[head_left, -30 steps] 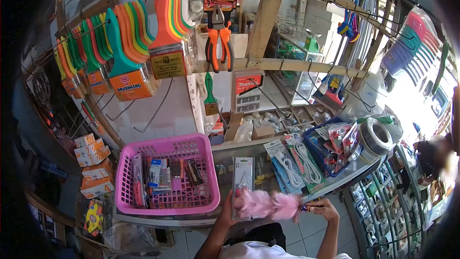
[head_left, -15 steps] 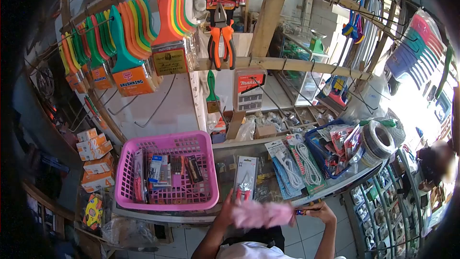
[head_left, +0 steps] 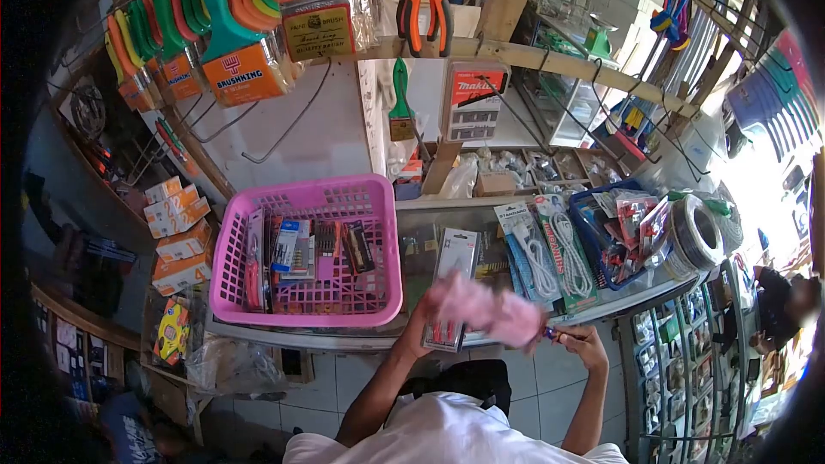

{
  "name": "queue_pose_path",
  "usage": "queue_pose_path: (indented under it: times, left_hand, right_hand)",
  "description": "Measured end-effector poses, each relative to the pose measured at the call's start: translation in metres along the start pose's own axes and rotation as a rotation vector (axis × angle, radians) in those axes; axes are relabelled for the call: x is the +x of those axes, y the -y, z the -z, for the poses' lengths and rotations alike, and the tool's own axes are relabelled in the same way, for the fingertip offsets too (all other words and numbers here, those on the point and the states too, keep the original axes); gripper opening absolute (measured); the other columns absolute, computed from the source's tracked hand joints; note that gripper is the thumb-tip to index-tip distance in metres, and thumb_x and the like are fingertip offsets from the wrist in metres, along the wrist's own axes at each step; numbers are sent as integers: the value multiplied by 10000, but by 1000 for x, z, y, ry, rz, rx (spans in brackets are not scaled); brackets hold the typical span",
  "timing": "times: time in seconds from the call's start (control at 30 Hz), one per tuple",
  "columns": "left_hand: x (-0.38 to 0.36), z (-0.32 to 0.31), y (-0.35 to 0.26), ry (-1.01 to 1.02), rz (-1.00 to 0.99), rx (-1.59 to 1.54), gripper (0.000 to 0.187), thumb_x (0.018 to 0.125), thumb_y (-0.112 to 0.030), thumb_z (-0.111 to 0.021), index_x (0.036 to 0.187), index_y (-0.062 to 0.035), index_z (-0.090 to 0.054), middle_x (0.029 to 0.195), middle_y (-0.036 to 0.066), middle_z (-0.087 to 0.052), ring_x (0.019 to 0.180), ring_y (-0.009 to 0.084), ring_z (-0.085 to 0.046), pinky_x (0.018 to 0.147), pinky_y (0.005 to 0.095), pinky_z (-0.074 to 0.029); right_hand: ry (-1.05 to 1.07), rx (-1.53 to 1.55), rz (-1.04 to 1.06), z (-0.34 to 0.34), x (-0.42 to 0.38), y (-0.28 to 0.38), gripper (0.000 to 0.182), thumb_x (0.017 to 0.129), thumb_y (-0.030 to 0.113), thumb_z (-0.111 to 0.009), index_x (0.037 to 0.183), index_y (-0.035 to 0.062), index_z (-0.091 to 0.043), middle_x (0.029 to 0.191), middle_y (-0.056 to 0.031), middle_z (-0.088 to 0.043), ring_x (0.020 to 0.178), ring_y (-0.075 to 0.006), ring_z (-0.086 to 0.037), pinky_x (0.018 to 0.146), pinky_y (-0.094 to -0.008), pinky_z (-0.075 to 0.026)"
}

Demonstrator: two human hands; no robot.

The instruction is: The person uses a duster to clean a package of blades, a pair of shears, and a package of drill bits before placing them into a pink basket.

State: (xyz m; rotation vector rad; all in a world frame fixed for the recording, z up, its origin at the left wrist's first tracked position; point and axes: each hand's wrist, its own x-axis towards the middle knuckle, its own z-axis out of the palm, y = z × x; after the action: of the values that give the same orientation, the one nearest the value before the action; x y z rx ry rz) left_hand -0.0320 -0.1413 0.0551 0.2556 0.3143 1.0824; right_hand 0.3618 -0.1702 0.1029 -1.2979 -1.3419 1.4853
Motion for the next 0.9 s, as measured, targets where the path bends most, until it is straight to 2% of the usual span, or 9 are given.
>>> queue_pose_path:
  times: [0.1,0.2,0.27,0.3,0.43,0.5,0.6,0.7,0.9]
  left_hand:
    - [-3,-14,-5,-19,71,1,612,1006,-549,-396,1417,-99,-446,1294,120,-599,1118,259,-643,913,438,-562]
    - [-3,-5,-2,46,173,-9,682,967,-615,-431,1402,-90,-453,1259,138,-618,1077,265,-662,899,432,-568]
    - [1,-3,0,1,193,5,722,945,-645,-447,1391,-78,-463,1232,151,-632,1049,283,-673,901,435,-566]
    - [-11,-25,-1,-183,34,301,746,934,-665,-446,1365,-58,-496,1193,164,-652,1038,310,-675,909,439,-557]
    - [0,2,5,24,198,-11,742,968,-634,-401,1402,-33,-440,1206,206,-625,1045,340,-658,920,484,-542]
    - [1,4,5,30,202,-12,755,960,-649,-403,1406,-41,-448,1207,198,-636,1071,320,-657,929,457,-540]
    - [0,5,6,30,167,74,761,957,-659,-400,1396,-41,-466,1203,205,-642,1080,319,-658,936,446,-537]
    - [-1,5,4,59,203,53,756,958,-658,-399,1393,-44,-471,1197,212,-643,1067,322,-663,927,443,-541]
    - [2,7,5,79,212,68,771,942,-678,-411,1406,-64,-460,1186,219,-646,1049,321,-670,913,442,-548]
  right_hand:
    - [-56,20,-3,-4,2,7,342,846,154,-751,1128,-34,-706,826,-63,-708,589,-28,-442,498,-188,-317]
    - [-196,26,-65,-15,7,20,264,886,99,-696,1108,-43,-713,890,-52,-715,767,-96,-608,652,-233,-461]
    - [-87,-29,-49,-12,6,20,280,889,108,-696,1125,-42,-706,887,-49,-716,778,-100,-618,672,-231,-461]
    - [-33,-56,-39,-11,6,21,288,891,113,-696,1134,-42,-702,886,-47,-716,784,-102,-623,682,-230,-462]
    - [-189,-65,0,-18,12,24,298,890,106,-693,1153,-34,-695,869,-35,-705,728,-68,-551,636,-218,-417]
    - [-238,-55,-6,-17,12,25,303,891,101,-690,1165,-26,-690,844,-14,-692,601,-15,-434,522,-180,-325]
    - [-128,-145,70,-9,10,26,295,876,65,-690,1155,-30,-695,847,-15,-690,615,-16,-451,528,-182,-344]
    - [-315,-156,77,-15,11,26,278,884,63,-680,1145,-32,-700,931,-35,-707,805,-97,-607,737,-226,-477]
    - [-186,-90,78,-11,5,28,279,864,15,-681,1135,-50,-696,961,-59,-719,864,-112,-640,791,-236,-500]
